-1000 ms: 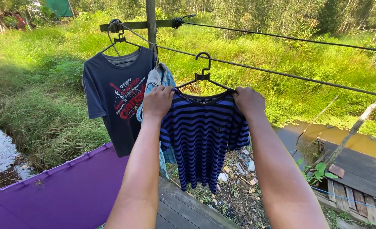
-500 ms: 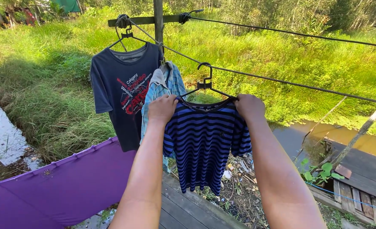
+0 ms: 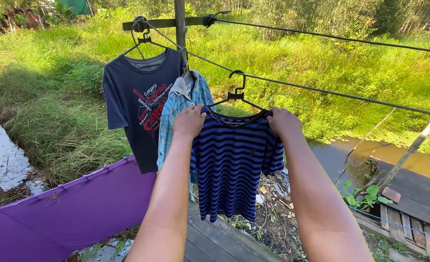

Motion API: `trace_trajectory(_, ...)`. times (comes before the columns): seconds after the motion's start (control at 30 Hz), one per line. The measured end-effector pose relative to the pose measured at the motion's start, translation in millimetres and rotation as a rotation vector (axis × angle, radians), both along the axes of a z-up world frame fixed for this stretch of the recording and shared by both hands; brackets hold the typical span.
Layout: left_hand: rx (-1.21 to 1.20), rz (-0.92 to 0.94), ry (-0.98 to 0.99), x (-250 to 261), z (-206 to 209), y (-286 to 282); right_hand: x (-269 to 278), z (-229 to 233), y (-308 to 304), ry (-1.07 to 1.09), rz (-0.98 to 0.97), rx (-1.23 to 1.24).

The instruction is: Hanging wet clothes on a line using hangers from a laundry basket.

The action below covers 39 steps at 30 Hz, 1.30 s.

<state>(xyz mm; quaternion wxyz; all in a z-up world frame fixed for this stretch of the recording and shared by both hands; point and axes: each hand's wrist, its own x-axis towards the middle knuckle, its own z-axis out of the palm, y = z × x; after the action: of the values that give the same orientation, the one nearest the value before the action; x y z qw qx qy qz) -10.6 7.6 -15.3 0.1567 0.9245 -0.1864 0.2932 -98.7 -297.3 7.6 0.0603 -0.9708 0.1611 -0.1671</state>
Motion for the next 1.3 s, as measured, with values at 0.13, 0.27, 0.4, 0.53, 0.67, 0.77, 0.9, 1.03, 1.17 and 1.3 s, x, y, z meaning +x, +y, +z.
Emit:
trace_trajectory(0.13,0.008,-0.015,0.070,6,-8,-2,0,-5,-2,0.047,0.001,0.014)
trace_trajectory(0.27,-0.021,-0.021,0.035,6,-10,-5,-1,-8,-4,0.015,0.037,0.030)
trace_trajectory(0.4,0.003,-0.008,0.070,-4,-2,-8,-6,-9,-4,-0.015,0.047,0.009)
trace_trajectory(0.53,0.010,-0.003,0.071,-5,-1,-11,-10,-7,1,-0.010,0.053,0.007)
trace_trajectory(0.67,0.027,-0.006,0.054,-9,0,-13,-14,-9,7,0.000,0.056,-0.007)
trace_trajectory(0.77,0.034,-0.004,0.036,-11,-2,-15,-16,-13,7,0.000,0.061,-0.028)
trace_trajectory(0.9,0.041,0.001,0.041,-16,-6,-19,-14,-23,6,-0.013,0.085,-0.107)
trace_trajectory(1.03,0.035,0.011,0.072,-33,-6,-21,-22,-30,10,-0.032,0.115,-0.099)
trace_trajectory(1.17,0.027,0.028,0.051,-38,-15,-22,-32,-34,16,-0.068,0.161,-0.107)
trace_trajectory(1.3,0.039,0.042,0.044,-47,-23,-21,-34,-43,20,-0.075,0.182,-0.095)
